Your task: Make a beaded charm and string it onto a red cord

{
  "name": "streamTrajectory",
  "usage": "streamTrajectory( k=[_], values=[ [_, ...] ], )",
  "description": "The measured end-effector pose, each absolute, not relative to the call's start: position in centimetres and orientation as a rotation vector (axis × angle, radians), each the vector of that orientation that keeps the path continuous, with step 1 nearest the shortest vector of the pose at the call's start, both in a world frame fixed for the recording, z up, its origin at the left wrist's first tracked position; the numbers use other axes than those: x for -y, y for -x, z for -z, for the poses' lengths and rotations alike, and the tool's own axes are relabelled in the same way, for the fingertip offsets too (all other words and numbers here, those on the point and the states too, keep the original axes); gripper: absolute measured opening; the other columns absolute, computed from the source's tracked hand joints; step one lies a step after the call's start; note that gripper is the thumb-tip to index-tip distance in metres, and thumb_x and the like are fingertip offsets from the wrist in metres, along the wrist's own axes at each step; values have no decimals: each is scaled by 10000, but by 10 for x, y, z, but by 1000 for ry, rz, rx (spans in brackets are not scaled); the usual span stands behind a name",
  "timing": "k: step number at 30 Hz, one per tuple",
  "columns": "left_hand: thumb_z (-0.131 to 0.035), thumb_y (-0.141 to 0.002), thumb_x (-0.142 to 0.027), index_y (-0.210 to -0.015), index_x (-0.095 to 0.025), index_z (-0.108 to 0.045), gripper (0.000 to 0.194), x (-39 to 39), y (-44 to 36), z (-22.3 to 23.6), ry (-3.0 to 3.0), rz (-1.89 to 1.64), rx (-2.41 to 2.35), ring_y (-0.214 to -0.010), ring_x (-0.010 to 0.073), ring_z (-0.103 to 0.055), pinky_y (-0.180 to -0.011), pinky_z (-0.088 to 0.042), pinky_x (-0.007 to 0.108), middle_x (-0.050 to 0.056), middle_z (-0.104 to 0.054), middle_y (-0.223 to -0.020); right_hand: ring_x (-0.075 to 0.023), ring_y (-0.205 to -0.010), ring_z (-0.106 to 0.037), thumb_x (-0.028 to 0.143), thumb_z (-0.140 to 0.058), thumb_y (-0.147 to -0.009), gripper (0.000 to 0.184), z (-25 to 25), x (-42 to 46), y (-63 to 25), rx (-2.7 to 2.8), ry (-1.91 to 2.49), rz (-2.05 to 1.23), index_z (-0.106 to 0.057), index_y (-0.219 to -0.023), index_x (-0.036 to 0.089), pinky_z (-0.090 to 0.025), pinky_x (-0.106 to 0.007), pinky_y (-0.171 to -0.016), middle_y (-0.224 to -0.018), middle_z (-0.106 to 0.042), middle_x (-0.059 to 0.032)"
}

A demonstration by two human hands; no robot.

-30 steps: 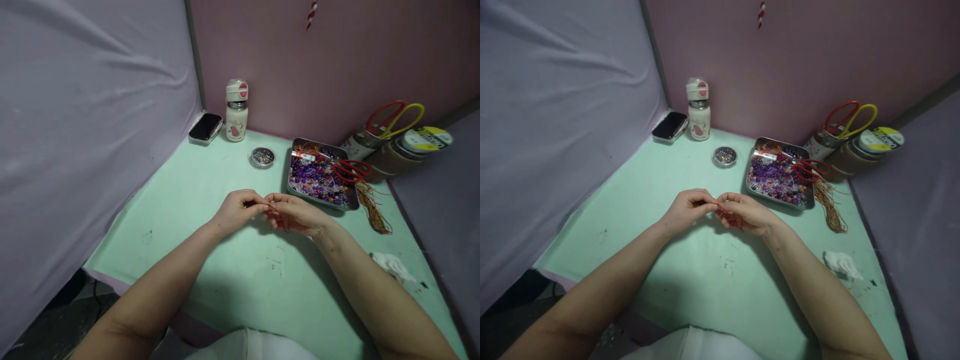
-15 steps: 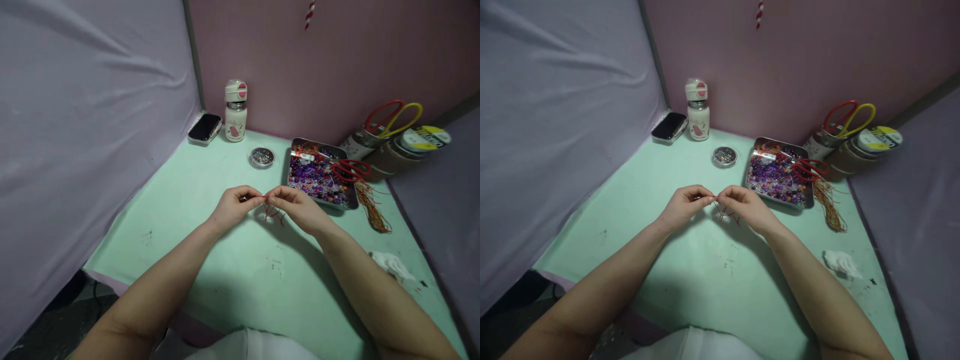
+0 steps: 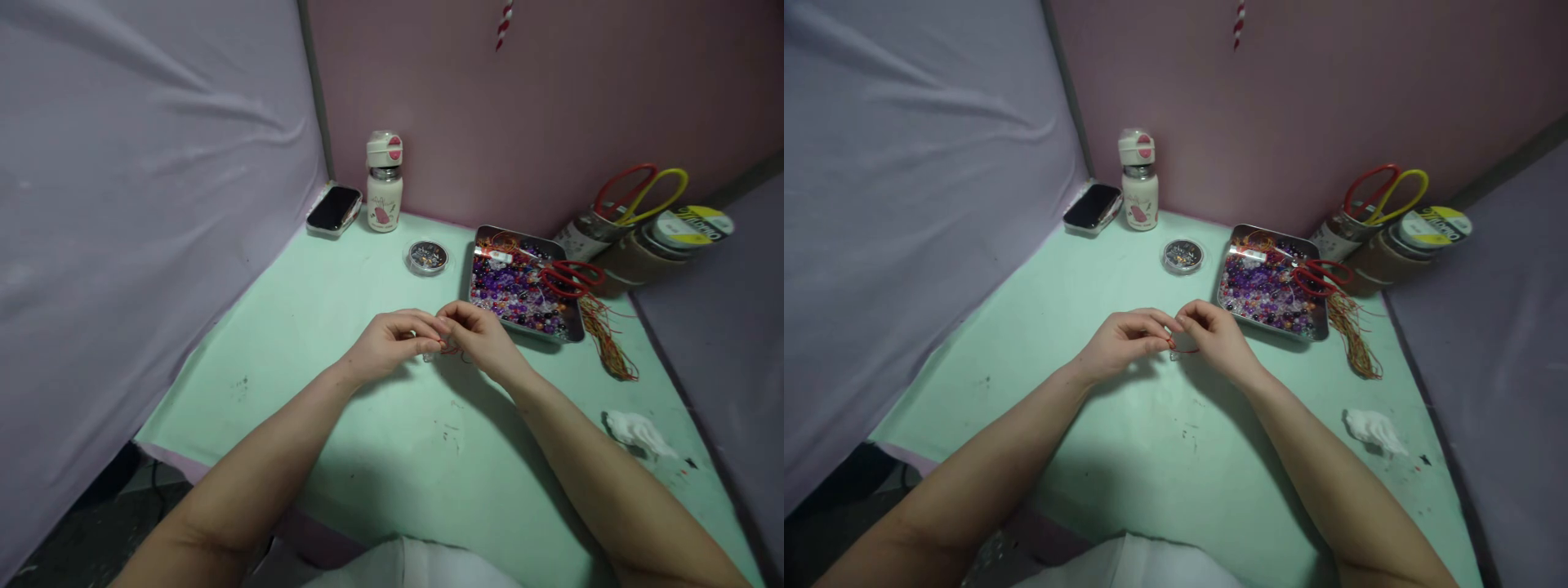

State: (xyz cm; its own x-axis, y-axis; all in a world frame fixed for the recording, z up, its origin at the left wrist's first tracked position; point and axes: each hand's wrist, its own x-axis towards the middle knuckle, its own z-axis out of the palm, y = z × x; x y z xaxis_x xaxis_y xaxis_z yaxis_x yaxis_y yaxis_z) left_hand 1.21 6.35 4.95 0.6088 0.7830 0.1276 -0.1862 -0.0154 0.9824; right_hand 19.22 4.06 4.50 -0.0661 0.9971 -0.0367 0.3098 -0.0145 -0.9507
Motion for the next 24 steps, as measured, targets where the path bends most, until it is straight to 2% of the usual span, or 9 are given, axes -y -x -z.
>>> streamTrajectory(
  k=[8,15,18,21,24],
  values=[
    [-710,-742,-301,-761,-186,-719,118,-67,-11,-44,-1390,-945,-658,-857,154,-609,-820,-452,322,48,-694,-854,-172,-716,-527,366,-515,-872,195,-39,-43,-198,1663,1484,-766,-609,-810,207,-389,-299,-674,-772,-614,-25],
    [-728,-710,-366,-759,-165,-712,208,-69,-13,-40,-1290,-919,-858,-571,84,-457,-576,-376,250,13,-650,-705,-196,-804,-564,289,-484,-900,158,-37,-43,-199,1789,1490,-543,-610,-862,202,-417,-328,-740,-856,-620,-55],
    [-733,-697,-388,-774,-156,-717,245,-71,-14,-37,-1237,-930,-896,-551,84,-442,-542,-357,245,24,-649,-689,-204,-834,-561,243,-485,-896,126,-38,-42,-197,1808,1462,-429,-604,-903,203,-439,-353,-765,-911,-597,-73],
    [-742,-678,-401,-788,-153,-722,273,-73,-14,-36,-1149,-912,-933,-556,83,-430,-524,-334,239,35,-649,-697,-228,-944,-555,217,-486,-895,125,-39,-40,-194,1838,1365,-269,-593,-960,218,-448,-397,-833,-992,-569,-91],
    [-755,-658,-391,-742,-147,-711,262,-74,-13,-36,-1052,-859,-937,-533,64,-384,-487,-277,228,40,-649,-721,-231,-974,-548,203,-514,-883,153,-38,-34,-189,1931,1219,-120,-596,-1009,230,-458,-405,-842,-1027,-563,-97]
  ],
)
